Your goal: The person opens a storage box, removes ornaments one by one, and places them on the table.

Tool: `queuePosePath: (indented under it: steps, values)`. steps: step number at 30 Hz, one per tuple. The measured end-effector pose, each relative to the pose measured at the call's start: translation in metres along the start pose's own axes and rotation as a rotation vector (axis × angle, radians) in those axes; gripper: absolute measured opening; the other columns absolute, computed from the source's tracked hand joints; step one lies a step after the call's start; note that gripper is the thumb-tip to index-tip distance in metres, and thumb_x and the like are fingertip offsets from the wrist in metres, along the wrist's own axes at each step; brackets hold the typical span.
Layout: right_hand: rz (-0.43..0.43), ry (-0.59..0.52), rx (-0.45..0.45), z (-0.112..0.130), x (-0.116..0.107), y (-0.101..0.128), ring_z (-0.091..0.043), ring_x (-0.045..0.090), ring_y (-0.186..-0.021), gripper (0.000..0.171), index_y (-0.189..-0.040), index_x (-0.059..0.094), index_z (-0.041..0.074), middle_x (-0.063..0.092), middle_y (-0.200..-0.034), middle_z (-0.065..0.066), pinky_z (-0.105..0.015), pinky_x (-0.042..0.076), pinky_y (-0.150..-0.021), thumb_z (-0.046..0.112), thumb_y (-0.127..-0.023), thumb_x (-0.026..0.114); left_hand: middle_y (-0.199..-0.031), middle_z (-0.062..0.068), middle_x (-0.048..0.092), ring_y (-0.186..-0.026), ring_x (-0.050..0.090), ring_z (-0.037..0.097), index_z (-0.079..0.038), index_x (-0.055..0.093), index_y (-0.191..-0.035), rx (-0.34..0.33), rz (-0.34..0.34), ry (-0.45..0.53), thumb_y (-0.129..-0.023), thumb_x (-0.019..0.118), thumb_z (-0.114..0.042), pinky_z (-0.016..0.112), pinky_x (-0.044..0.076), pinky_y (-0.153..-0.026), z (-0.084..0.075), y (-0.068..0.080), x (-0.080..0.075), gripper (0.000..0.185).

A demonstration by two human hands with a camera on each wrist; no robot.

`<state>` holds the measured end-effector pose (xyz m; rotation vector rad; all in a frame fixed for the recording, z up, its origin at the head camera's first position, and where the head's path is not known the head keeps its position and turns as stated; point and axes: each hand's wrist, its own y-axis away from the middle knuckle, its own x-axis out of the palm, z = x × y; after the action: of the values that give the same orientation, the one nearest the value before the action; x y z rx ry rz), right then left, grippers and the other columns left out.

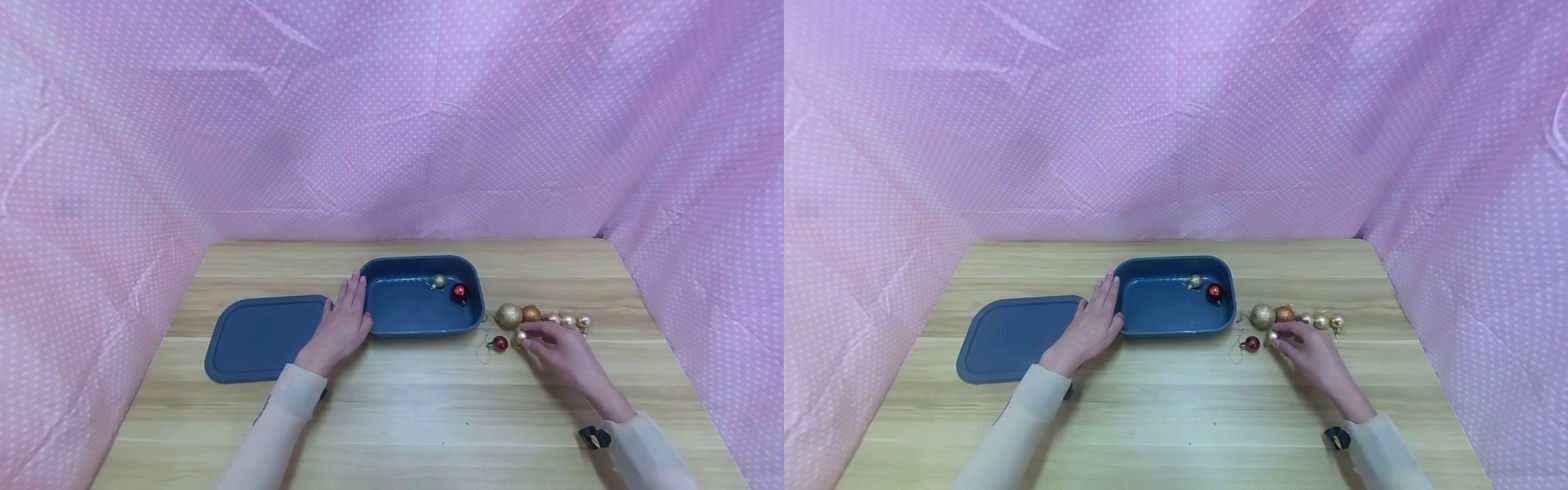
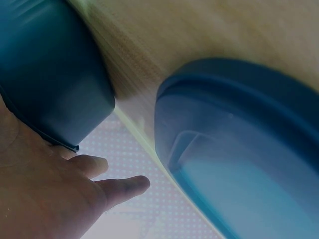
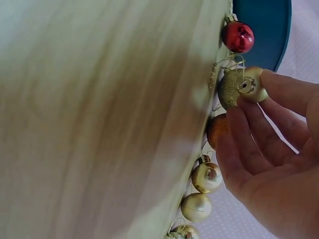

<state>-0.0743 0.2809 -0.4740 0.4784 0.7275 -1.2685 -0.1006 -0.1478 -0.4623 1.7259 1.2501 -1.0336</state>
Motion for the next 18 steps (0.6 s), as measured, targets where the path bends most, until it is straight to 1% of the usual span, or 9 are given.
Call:
queuePosePath:
  steps: [4, 10, 15, 18]
  values:
    - [0.008, 0.002, 0.005, -0.001, 0.002, -0.0002, -0.038, 0.073, -0.101, 0.029, -0.118, 0.073, -0.001, 0.074, -0.113, -0.021, -0.048, 0.059, -0.087, 0.002, -0.09, 0.077, -0.174, 0.007, -0.008, -0.159, 0.006, 0.036, -0.004, 0.005, -0.166, 0.0, 0.002, 0.0, -0.108, 0.044, -0.029, 0.07, 0.017, -0.119, 0.0003, 0.0, -0.0002, 0.074]
    - [0.02, -0.014, -0.019, -0.0028, 0.0044, -0.0004, -0.037, 0.074, -0.098, 0.028, -0.115, 0.073, -0.003, 0.074, -0.111, -0.022, -0.043, 0.061, -0.083, 0.001, -0.088, 0.079, -0.174, 0.007, -0.008, -0.159, 0.005, 0.036, -0.004, 0.004, -0.166, 0.0, 0.006, 0.004, -0.108, 0.044, -0.028, 0.07, 0.017, -0.119, 0.0004, 0.0002, -0.0006, 0.075]
    - [0.015, 0.031, -0.033, -0.0057, 0.0063, -0.0007, -0.033, 0.074, -0.094, 0.028, -0.115, 0.075, 0.0, 0.076, -0.108, -0.018, -0.042, 0.061, -0.081, 0.002, -0.087, 0.08, -0.174, 0.007, -0.009, -0.159, 0.004, 0.035, -0.005, 0.003, -0.166, -0.002, 0.013, -0.001, -0.108, 0.044, -0.028, 0.07, 0.017, -0.119, 0.0008, -0.0001, -0.0006, 0.075]
    - [0.026, 0.06, -0.024, -0.0066, 0.0067, -0.0005, -0.032, 0.074, -0.095, 0.029, -0.117, 0.075, 0.002, 0.076, -0.11, -0.016, -0.044, 0.061, -0.082, 0.004, -0.088, 0.079, -0.174, 0.007, -0.009, -0.159, 0.005, 0.035, -0.004, 0.003, -0.166, -0.001, 0.013, -0.002, -0.108, 0.044, -0.028, 0.071, 0.017, -0.119, 0.0007, -0.0005, -0.0006, 0.075]
